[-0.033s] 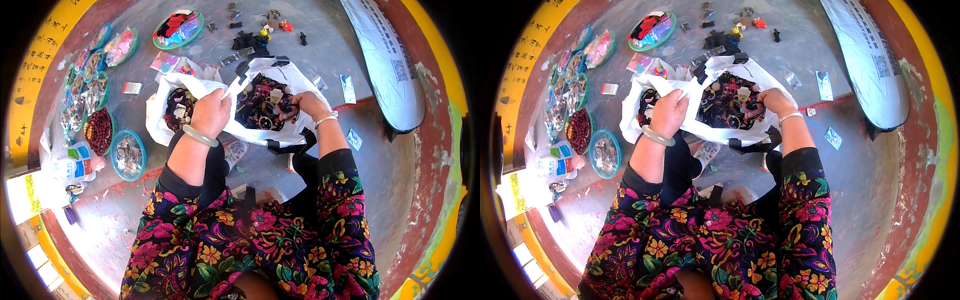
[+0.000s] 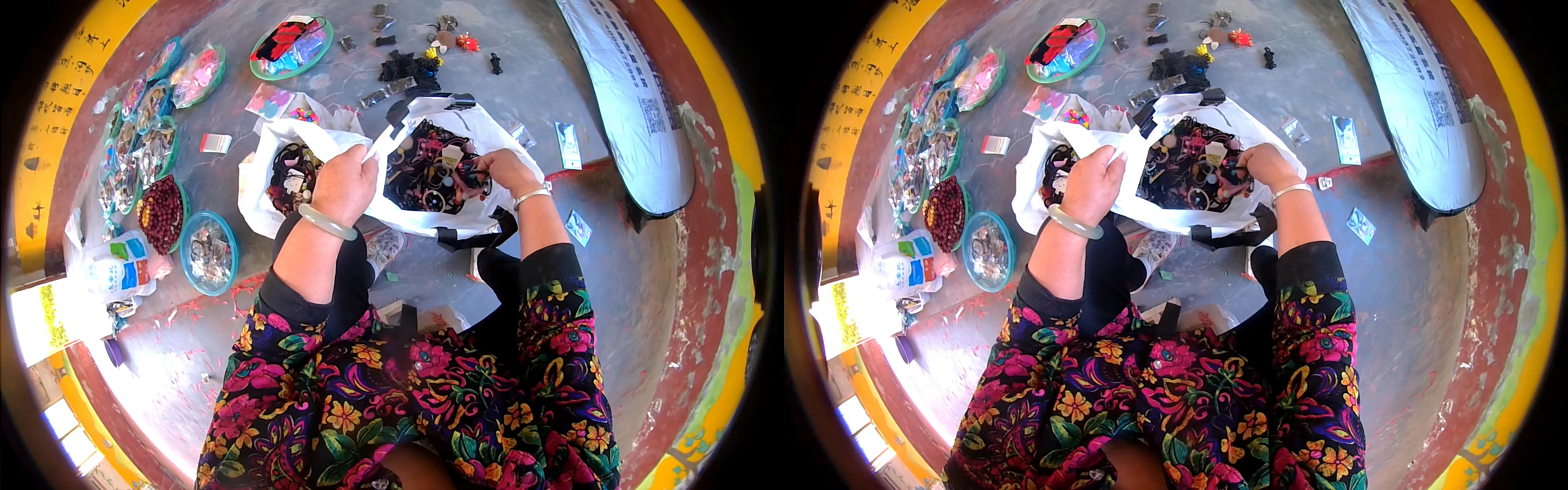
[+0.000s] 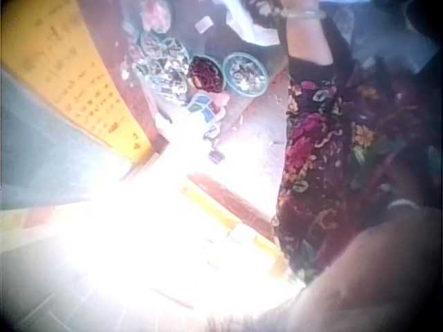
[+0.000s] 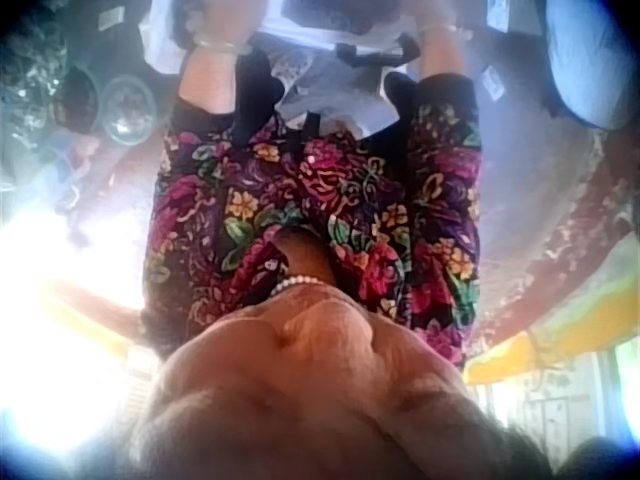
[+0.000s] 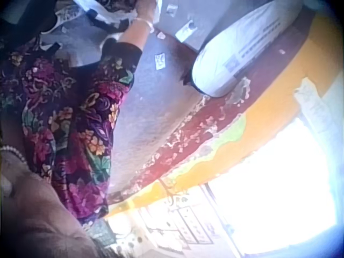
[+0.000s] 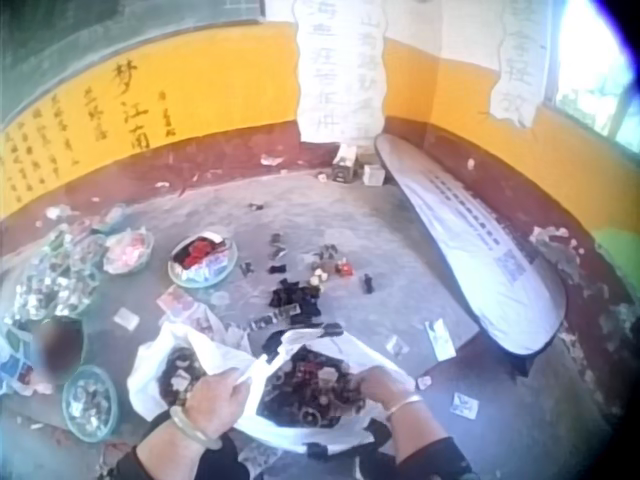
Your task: The person sits on the floor and sorts hair accessories from a white bag, picking up hair ties and clips, then placing them into separate piles on the floor.
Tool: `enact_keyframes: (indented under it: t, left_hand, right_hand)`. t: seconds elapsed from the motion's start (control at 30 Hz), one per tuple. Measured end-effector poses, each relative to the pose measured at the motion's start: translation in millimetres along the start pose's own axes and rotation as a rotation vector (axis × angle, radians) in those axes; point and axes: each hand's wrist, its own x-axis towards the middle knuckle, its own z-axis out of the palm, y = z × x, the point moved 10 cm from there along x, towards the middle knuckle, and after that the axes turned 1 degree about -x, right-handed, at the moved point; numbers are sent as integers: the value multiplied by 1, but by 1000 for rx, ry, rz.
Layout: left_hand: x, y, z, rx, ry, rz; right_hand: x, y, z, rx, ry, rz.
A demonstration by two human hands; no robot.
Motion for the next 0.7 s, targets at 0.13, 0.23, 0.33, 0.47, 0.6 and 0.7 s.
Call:
enact_keyframes:
  t: [0.13, 0.23, 0.33, 0.47, 0.6, 0.7]
  left_hand:
    - [-2, -2, -2, -6, 12, 15]
    - [-2, 0, -2, -15, 1, 6]
    - [-1, 2, -3, -18, -6, 8]
    - [-1, 1, -7, -25, 36, 11]
    - [0, -1, -14, -51, 87, -6]
    - [-2, -6, -21, -30, 118, -16]
  right_hand:
    - [0, -20, 2, -266, -27, -77]
    - [3, -31, 4, -291, 36, -26]
    - [12, -40, 4, -221, 171, -114]
    - [9, -75, 12, -324, 362, -197]
    - [25, -64, 28, -533, 233, -58]
    - [24, -68, 32, -684, 60, 17]
